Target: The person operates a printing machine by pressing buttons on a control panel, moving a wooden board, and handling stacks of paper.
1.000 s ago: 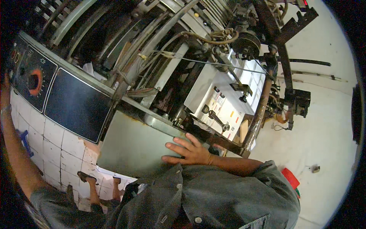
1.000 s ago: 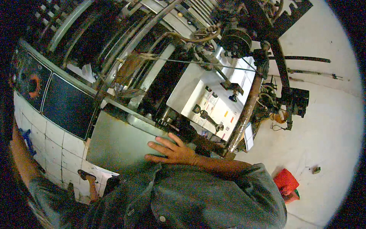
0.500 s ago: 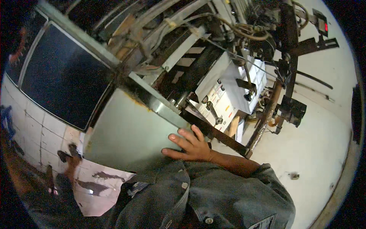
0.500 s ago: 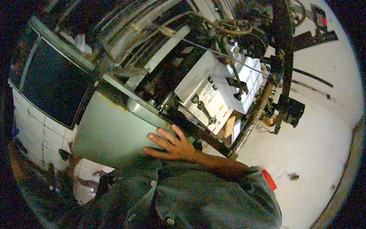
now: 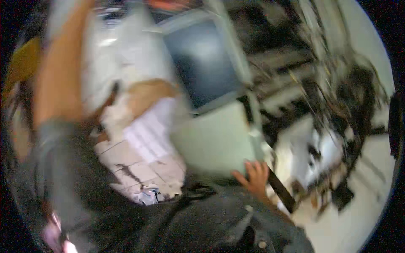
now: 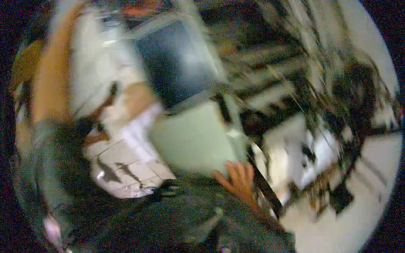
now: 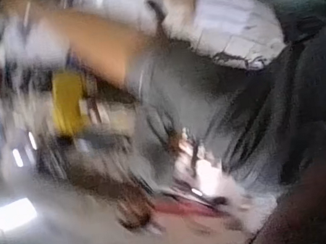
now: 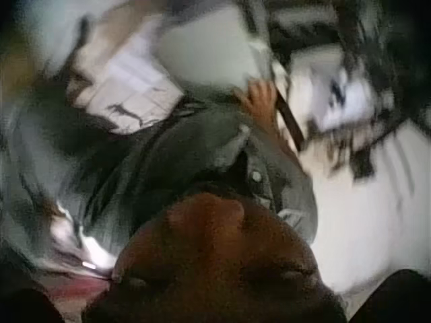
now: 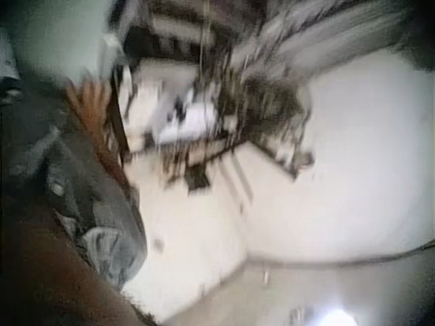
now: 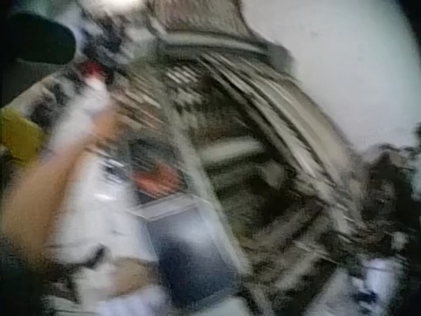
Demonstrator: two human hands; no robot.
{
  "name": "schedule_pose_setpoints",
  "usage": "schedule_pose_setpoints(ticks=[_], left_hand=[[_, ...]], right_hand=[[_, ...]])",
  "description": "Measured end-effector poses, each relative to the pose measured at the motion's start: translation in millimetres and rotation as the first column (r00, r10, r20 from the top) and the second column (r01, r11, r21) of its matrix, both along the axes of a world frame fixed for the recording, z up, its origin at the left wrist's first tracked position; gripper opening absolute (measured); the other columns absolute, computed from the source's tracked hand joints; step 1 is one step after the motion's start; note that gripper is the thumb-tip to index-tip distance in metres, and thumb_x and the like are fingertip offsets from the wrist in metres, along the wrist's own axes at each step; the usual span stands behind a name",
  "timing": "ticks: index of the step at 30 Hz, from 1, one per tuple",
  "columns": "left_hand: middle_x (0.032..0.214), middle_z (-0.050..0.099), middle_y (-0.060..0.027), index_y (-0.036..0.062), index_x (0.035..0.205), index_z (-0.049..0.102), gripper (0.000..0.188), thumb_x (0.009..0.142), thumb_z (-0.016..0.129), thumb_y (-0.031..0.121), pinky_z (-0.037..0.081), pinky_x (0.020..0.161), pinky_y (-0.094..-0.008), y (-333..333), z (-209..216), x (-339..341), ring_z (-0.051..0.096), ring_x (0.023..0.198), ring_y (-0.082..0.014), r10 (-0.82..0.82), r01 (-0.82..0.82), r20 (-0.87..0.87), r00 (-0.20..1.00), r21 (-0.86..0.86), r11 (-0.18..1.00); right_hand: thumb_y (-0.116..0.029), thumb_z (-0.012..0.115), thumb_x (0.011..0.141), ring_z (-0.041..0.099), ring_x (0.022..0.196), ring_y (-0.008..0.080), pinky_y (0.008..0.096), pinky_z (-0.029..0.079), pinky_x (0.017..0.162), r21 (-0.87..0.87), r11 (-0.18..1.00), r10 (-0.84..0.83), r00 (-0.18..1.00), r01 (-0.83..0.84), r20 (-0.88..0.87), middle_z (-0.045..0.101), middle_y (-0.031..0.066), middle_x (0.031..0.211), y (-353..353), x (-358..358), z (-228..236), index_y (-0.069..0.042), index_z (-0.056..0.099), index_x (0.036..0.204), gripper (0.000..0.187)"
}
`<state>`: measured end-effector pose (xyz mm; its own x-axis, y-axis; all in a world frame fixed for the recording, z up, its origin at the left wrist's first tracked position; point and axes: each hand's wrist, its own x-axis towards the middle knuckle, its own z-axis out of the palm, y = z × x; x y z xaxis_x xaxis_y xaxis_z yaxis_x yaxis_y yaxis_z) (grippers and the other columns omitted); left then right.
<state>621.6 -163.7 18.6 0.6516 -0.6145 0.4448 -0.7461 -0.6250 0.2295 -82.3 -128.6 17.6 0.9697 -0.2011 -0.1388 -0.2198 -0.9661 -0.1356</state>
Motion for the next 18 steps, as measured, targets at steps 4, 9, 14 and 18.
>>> schedule_pose_setpoints(ticks=[4,9,14,18], left_hand=[[0.138,0.053,-0.0273,0.0006,0.153,0.026,0.067,0.095,0.055,0.015,0.038,0.107,-0.0520,-48,12,-62,0.054,0.124,-0.0447,0.090,-0.165,-0.238,0.967,-0.315,0.935],[0.156,0.033,-0.0283,0.0018,0.159,0.013,0.086,0.087,0.059,0.005,0.022,0.121,-0.0496,-1,45,-155,0.032,0.144,-0.0459,-0.118,-0.078,-0.220,0.968,-0.715,0.695],[0.161,0.029,-0.0217,0.0042,0.157,0.026,0.080,0.088,0.065,0.018,0.017,0.124,-0.0513,58,49,-338,0.018,0.152,-0.0434,-0.480,0.229,-0.159,0.863,-0.723,0.652],[0.164,0.020,-0.0216,0.0100,0.159,0.025,0.082,0.090,0.064,0.027,0.010,0.122,-0.0600,125,46,-459,0.010,0.153,-0.0447,-0.634,0.459,-0.293,0.716,-0.487,0.743]], right_hand=[[-0.024,0.061,0.092,0.043,0.137,0.0437,0.0696,0.028,0.112,0.033,0.974,-0.226,0.974,0.226,0.016,0.041,0.0156,0.152,23,-2,4,-0.030,0.057,0.136,0.044],[-0.012,0.054,0.094,0.041,0.140,0.0391,0.0644,0.027,0.115,0.075,0.984,-0.166,0.986,0.163,0.036,0.041,0.0155,0.153,18,0,3,-0.028,0.058,0.135,0.044],[-0.040,0.075,0.079,0.034,0.144,0.0381,0.0615,0.018,0.120,0.132,0.973,-0.201,0.977,0.191,0.072,0.039,0.0162,0.155,19,14,13,-0.021,0.056,0.137,0.065],[-0.062,0.081,0.063,0.028,0.147,0.0405,0.0610,0.011,0.122,0.187,0.968,-0.196,0.970,0.167,0.147,0.036,0.0195,0.156,29,18,36,-0.012,0.054,0.139,0.095]])
